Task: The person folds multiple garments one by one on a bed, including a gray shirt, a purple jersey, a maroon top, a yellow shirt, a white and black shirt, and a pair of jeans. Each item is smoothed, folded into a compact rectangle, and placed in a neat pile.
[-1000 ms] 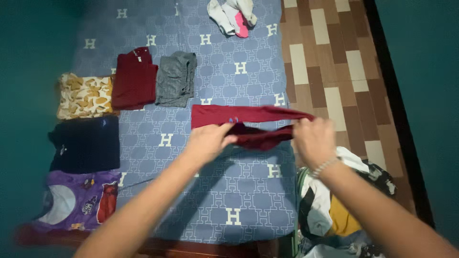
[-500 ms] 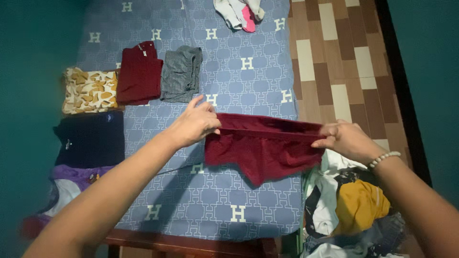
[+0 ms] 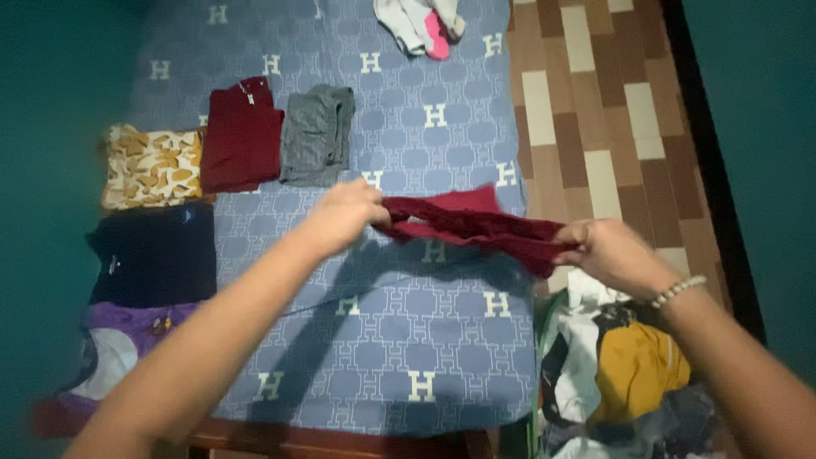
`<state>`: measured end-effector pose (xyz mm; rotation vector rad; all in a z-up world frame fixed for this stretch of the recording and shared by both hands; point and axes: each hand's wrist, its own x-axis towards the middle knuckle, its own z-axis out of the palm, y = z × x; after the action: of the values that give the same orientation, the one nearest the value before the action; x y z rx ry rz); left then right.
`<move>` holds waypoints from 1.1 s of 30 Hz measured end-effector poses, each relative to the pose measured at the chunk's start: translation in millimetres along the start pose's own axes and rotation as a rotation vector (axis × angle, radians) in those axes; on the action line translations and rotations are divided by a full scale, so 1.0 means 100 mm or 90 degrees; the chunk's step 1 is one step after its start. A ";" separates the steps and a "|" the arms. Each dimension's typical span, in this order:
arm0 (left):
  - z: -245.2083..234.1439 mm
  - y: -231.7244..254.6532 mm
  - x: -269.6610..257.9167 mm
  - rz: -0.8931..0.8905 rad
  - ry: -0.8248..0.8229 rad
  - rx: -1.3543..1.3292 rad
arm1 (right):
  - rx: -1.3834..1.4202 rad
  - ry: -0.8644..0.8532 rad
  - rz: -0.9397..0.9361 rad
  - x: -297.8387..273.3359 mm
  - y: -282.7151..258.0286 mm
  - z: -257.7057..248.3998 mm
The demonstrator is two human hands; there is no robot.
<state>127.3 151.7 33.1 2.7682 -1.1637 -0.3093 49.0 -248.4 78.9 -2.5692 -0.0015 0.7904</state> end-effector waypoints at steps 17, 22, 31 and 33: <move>0.02 -0.12 0.06 0.011 0.188 0.031 | -0.373 0.297 -0.192 0.15 0.06 0.03; 0.13 -0.08 -0.10 0.003 0.399 0.060 | -0.297 0.539 -0.338 0.07 0.12 0.13; 1.53 0.46 -1.25 -0.060 0.173 -0.189 | -0.200 0.211 -0.244 -0.19 0.71 1.73; 1.83 0.61 -1.43 -0.097 0.127 -0.232 | -0.056 0.206 -0.273 -0.30 0.90 2.15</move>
<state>-55.7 205.7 -113.2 2.4995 -0.7650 -0.2258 -102.7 -243.3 -100.9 -2.6110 -0.4774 0.2183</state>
